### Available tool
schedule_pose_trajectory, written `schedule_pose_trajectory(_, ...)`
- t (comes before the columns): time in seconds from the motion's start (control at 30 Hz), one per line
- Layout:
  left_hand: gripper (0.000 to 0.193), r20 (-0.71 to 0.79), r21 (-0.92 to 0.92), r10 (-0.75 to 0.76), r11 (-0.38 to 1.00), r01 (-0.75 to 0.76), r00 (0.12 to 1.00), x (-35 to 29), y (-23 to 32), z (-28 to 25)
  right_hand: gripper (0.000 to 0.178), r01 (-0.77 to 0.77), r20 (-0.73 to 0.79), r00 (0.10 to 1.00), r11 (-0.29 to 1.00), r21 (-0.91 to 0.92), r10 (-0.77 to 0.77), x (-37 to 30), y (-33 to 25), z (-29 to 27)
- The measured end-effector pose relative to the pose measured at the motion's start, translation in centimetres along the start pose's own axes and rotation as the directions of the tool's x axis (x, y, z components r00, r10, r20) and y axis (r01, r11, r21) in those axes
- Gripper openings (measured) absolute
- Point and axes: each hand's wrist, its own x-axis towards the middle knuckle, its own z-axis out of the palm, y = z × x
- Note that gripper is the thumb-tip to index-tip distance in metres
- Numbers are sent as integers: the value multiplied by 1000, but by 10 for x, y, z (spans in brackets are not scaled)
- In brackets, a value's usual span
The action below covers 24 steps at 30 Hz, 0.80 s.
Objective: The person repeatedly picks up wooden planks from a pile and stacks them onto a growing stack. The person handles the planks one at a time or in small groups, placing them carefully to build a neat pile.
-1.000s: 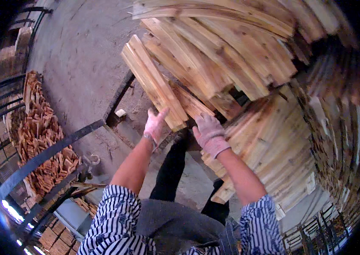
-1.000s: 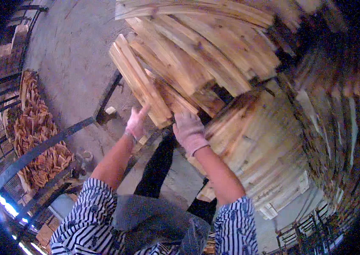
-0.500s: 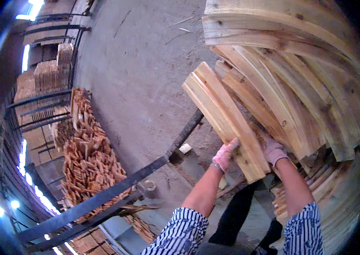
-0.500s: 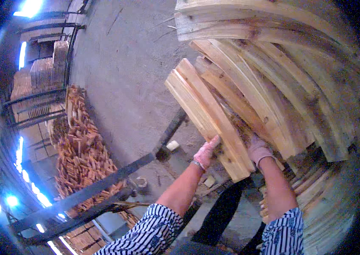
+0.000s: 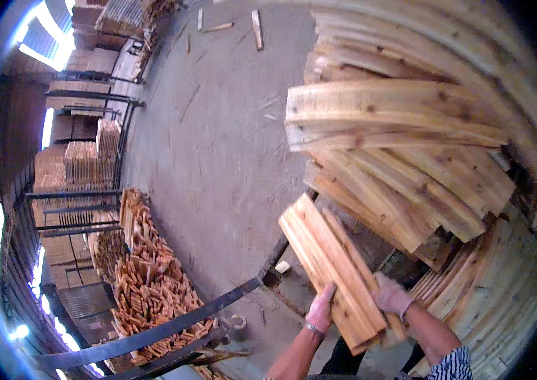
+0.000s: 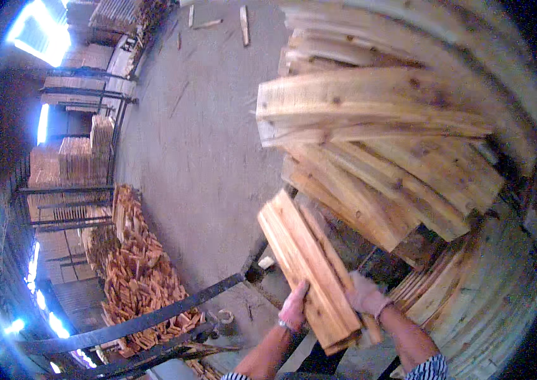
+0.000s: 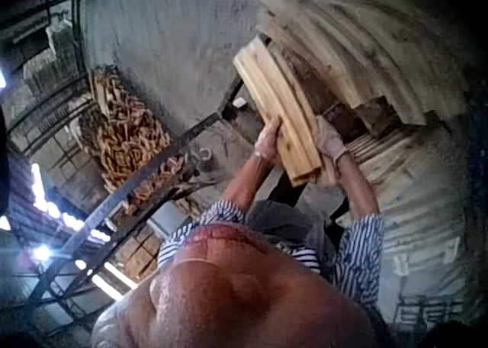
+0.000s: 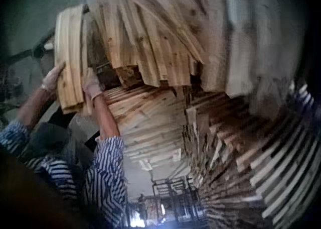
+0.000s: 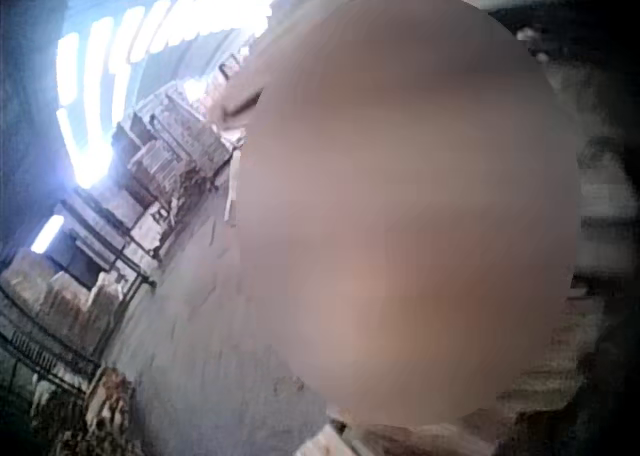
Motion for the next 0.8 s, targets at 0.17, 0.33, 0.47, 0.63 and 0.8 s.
schedule_pose_trajectory(0.17, 71, -67, 251, 11, 968, 7, 998, -129, -38, 32, 48, 57, 87, 990, 878, 476, -112, -104, 24, 1)
schedule_pose_trajectory(0.33, 54, -35, 344, 82, 937, -65, 996, -193, -92, 42, 67, 166, 14, 973, 741, 651, -230, -160, 6, 18)
schedule_pose_trajectory(0.47, 43, 210, 500, 182, 824, -265, 961, -204, -119, 57, 84, 331, -235, 943, 627, 705, -233, -231, 17, -9)
schedule_pose_trajectory(0.63, 70, 584, 344, 149, 845, -410, 798, -290, -89, 119, 108, 547, -462, 837, 498, 673, -294, -358, 6, -51)
schedule_pose_trajectory(0.8, 65, 675, 662, -125, 536, -523, 727, -294, -70, 190, 96, 603, -623, 707, 745, 285, -335, -437, 31, -76)
